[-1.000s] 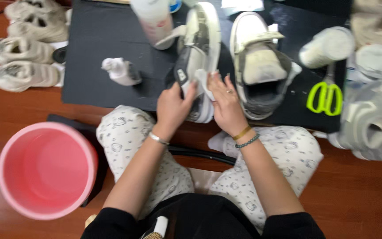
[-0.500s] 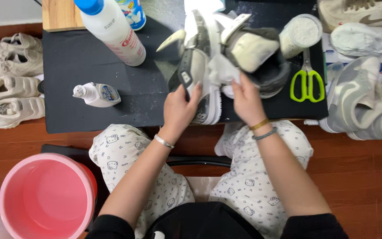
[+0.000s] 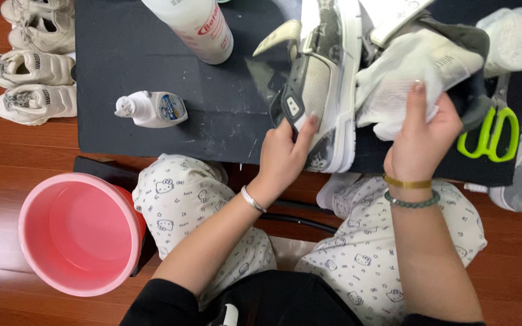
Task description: The person cleans a white and grey sneaker by first wiping it with a wet cloth. They then use a toothbrush to scrub the shoe's surface and wipe it again with the cloth. The person repeats this process, focusing on different areas of the shoe.
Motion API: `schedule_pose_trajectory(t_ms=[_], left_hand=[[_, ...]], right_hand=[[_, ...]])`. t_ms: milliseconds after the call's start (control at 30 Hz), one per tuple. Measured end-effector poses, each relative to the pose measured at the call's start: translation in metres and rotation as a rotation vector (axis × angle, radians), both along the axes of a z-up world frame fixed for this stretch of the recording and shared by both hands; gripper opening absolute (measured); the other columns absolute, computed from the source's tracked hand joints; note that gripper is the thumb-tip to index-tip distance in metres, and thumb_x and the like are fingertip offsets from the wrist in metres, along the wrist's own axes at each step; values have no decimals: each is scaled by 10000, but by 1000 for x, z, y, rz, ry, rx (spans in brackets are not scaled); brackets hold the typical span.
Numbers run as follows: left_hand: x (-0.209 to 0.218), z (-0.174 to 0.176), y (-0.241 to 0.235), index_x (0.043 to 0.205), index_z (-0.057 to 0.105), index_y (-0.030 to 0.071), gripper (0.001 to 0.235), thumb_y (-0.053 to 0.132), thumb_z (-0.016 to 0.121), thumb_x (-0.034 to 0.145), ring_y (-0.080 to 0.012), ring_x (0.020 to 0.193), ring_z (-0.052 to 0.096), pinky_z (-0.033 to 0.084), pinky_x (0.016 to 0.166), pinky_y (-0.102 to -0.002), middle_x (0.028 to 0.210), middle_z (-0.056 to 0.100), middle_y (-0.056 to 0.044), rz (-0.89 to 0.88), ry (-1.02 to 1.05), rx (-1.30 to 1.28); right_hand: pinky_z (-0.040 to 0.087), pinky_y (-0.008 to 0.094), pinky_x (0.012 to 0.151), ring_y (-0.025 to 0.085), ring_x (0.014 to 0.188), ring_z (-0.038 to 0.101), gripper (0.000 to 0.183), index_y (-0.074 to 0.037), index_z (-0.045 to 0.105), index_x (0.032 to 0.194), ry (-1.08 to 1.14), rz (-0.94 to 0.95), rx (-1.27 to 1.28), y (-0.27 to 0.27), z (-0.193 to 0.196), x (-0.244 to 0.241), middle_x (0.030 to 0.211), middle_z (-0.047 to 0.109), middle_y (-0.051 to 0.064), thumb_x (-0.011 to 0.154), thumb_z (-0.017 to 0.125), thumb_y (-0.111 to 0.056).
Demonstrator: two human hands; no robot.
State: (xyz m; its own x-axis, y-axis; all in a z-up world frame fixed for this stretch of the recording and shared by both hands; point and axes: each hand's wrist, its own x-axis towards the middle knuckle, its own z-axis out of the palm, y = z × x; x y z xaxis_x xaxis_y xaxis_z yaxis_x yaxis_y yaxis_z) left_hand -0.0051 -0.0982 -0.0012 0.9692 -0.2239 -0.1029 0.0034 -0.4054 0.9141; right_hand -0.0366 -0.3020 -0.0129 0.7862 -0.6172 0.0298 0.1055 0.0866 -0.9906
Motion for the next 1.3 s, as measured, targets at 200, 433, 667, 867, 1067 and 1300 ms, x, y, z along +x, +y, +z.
schedule_pose_trajectory(t_ms=[200, 433, 667, 867, 1067, 1300], left_hand=[[1, -1, 3, 942, 685, 4, 403, 374, 563, 1046, -225, 488, 661, 471, 492, -347, 604, 663, -126, 3, 29, -10], [4, -7, 15, 877, 674, -10, 359, 308, 610, 1031, -244, 479, 645, 454, 491, -350, 579, 638, -153, 71, 34, 29], [7, -5, 14, 921, 670, -14, 312, 278, 629, 1022, -260, 519, 684, 476, 499, -351, 621, 646, -160, 53, -59, 37], [11, 15, 6, 864, 663, 0, 300, 255, 634, 1020, -278, 442, 630, 437, 449, -365, 545, 605, -143, -60, -47, 145], [13, 17, 7, 851, 659, 3, 291, 242, 640, 1015, -283, 437, 631, 441, 447, -371, 541, 608, -141, -92, -36, 161], [14, 11, 8, 868, 645, -12, 287, 225, 652, 1030, -322, 547, 684, 475, 494, -378, 625, 641, -183, -99, -122, 152]], right_hand=[[561, 266, 811, 147, 942, 692, 255, 81, 575, 1378, 56, 182, -587, 20, 21, 28, 1276, 673, 169, 1165, 549, -58], [348, 568, 1255, 425, 1306, 647, 376, 79, 606, 1338, 10, 503, -1223, 38, 23, 32, 1306, 662, 260, 967, 553, 93], [365, 535, 1251, 329, 1283, 666, 396, 27, 675, 1284, 16, 639, -1032, 23, 33, -2, 1285, 720, 212, 927, 522, 108], [482, 359, 815, 204, 867, 599, 244, 57, 674, 1199, 336, 237, -160, -1, 21, -29, 1013, 697, 144, 1037, 517, -37], [556, 274, 887, 142, 979, 654, 201, 31, 596, 1313, -140, 20, -121, -6, 17, -18, 1104, 653, 64, 1192, 489, -88], [402, 586, 1124, 375, 1128, 692, 276, -1, 658, 1144, 69, 428, -1190, 22, 21, 18, 1016, 724, 190, 892, 578, 76]])
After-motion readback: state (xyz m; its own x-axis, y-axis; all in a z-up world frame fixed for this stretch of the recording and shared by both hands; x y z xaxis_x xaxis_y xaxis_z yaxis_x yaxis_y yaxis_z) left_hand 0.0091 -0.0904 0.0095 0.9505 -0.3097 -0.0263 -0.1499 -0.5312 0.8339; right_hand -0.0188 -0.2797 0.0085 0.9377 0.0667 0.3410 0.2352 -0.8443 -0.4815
